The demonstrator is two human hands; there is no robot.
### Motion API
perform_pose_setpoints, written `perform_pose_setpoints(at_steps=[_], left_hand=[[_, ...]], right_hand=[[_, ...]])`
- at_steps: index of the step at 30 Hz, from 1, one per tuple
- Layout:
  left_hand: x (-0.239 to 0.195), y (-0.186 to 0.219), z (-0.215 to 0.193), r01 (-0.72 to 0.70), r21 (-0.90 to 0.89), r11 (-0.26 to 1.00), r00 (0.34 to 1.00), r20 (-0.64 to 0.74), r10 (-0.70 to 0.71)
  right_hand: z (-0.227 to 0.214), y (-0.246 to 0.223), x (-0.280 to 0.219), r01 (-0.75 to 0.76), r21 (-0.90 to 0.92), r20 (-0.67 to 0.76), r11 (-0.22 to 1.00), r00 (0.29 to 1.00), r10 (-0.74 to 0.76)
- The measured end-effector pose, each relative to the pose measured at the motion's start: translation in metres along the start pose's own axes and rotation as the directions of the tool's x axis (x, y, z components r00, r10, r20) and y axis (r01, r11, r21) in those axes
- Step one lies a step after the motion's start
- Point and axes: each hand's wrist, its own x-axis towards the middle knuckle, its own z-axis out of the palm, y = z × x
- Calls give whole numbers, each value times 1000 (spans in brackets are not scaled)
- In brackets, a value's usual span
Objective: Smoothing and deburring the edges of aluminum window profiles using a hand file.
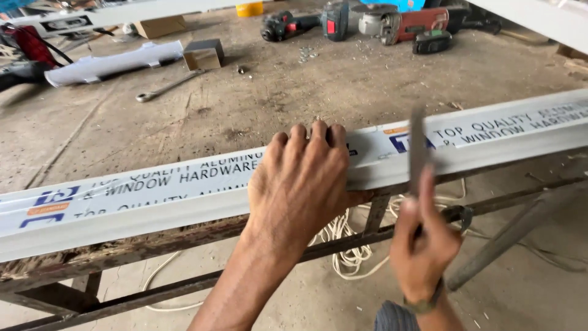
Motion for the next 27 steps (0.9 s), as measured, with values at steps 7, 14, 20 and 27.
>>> perform_pose_setpoints(at_steps=[7, 14, 20, 27], left_hand=[[-3, -1, 0, 8, -14, 1000, 1000, -18, -9], [2, -3, 3, -12, -11, 1000, 998, 69, 12], [1, 0, 0, -1, -17, 1000, 999, 45, 2], [1, 1, 0, 16, -27, 1000, 1000, -9, -16]], right_hand=[[0, -8, -71, -32, 111, 116, 993, 993, 19], [-11, 0, -58, -113, 114, -37, 987, 992, 118], [1, 9, -7, -10, 90, 18, 996, 1000, 8], [1, -8, -35, -29, 24, 9, 999, 1000, 29]])
